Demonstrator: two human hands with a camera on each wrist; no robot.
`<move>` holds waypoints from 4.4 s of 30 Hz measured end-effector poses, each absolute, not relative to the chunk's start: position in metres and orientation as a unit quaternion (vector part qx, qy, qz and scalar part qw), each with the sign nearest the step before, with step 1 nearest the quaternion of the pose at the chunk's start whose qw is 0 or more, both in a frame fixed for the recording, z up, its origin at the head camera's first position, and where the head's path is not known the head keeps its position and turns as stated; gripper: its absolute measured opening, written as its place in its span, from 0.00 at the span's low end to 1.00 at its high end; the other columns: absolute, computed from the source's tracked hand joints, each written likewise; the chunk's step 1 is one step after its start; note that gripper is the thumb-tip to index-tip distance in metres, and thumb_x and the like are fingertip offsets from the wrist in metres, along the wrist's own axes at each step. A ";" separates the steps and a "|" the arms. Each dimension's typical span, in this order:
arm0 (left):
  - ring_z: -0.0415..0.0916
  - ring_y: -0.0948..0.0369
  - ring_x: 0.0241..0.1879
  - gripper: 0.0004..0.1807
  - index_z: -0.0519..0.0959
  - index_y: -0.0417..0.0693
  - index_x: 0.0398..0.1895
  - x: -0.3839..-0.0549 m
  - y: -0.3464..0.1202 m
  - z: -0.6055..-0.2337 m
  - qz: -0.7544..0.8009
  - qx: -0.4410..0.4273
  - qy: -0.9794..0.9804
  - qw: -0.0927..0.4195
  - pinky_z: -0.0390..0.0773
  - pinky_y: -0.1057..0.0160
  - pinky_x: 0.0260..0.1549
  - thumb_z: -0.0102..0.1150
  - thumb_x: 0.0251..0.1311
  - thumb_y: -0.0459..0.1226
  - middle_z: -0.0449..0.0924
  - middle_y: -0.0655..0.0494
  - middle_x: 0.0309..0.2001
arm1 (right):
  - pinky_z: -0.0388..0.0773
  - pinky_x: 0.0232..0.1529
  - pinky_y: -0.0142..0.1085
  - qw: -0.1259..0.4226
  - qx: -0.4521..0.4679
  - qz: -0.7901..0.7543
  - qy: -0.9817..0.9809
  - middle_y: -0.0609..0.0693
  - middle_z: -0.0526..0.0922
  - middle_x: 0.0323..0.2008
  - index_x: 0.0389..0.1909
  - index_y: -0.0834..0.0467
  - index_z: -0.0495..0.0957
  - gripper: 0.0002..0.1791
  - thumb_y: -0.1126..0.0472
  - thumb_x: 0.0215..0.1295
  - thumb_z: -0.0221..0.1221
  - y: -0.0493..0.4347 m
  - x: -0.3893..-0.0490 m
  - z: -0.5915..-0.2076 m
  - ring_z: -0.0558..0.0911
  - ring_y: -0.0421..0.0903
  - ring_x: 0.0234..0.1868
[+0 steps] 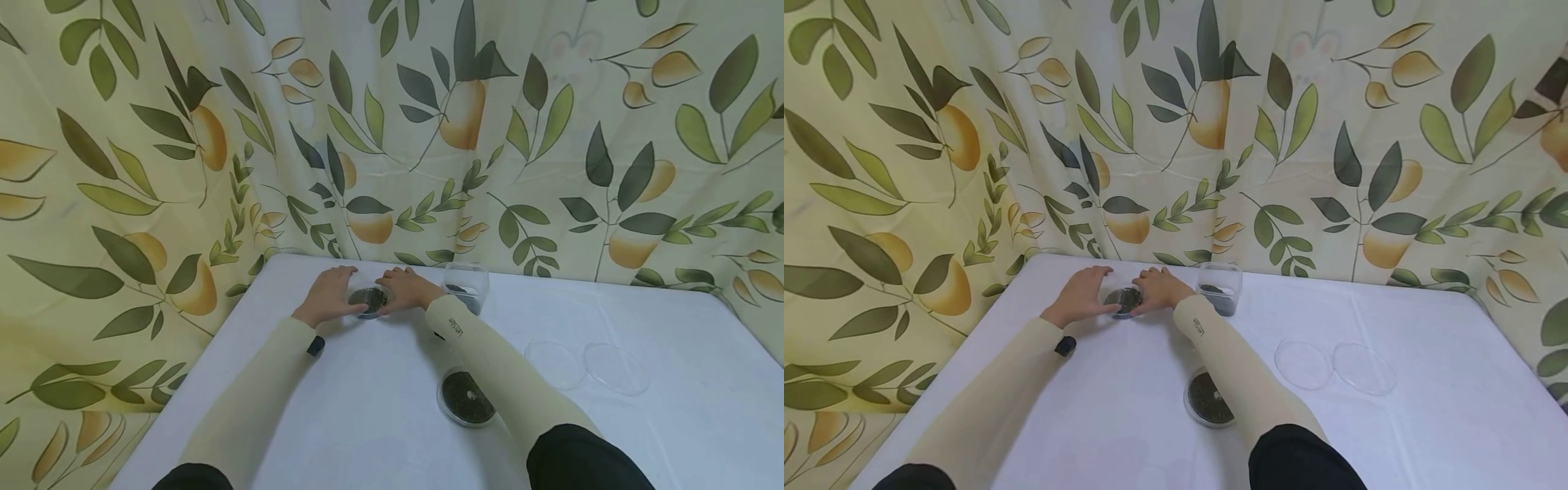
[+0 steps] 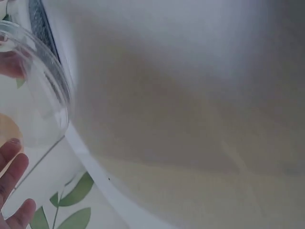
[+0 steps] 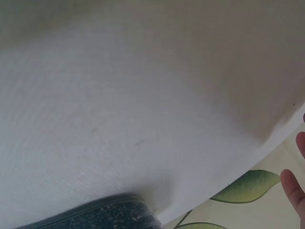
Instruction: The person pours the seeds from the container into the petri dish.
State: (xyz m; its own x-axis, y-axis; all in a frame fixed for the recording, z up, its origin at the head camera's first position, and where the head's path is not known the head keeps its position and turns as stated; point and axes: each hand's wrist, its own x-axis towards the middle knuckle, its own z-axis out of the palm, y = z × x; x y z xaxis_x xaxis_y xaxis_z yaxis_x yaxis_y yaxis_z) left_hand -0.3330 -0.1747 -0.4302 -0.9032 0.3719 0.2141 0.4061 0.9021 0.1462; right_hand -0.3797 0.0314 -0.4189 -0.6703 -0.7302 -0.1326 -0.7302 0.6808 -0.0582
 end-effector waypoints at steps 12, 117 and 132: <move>0.69 0.49 0.56 0.46 0.66 0.41 0.61 -0.338 -0.161 -0.438 -0.053 -0.202 -0.974 0.090 0.66 0.50 0.60 0.61 0.45 0.62 0.72 0.45 0.54 | 0.67 0.59 0.53 0.055 -0.398 0.009 0.916 0.54 0.74 0.56 0.57 0.57 0.74 0.29 0.48 0.56 0.61 0.037 -0.382 -0.422 0.71 0.53 0.58; 0.58 0.49 0.68 0.54 0.51 0.41 0.72 -0.363 -0.006 -0.449 -0.408 -0.204 -0.889 -0.030 0.61 0.52 0.66 0.73 0.45 0.47 0.59 0.44 0.68 | 0.60 0.55 0.65 -0.026 -0.212 -0.047 0.976 0.64 0.73 0.54 0.55 0.65 0.72 0.46 0.37 0.40 0.69 0.321 -0.220 -0.404 0.68 0.63 0.58; 0.61 0.49 0.66 0.52 0.53 0.41 0.71 -0.371 0.005 -0.449 -0.455 -0.194 -0.867 -0.064 0.63 0.53 0.65 0.74 0.44 0.39 0.61 0.43 0.66 | 0.62 0.54 0.65 -0.018 -0.192 -0.036 0.981 0.62 0.75 0.52 0.52 0.63 0.74 0.44 0.33 0.41 0.66 0.332 -0.213 -0.419 0.69 0.62 0.57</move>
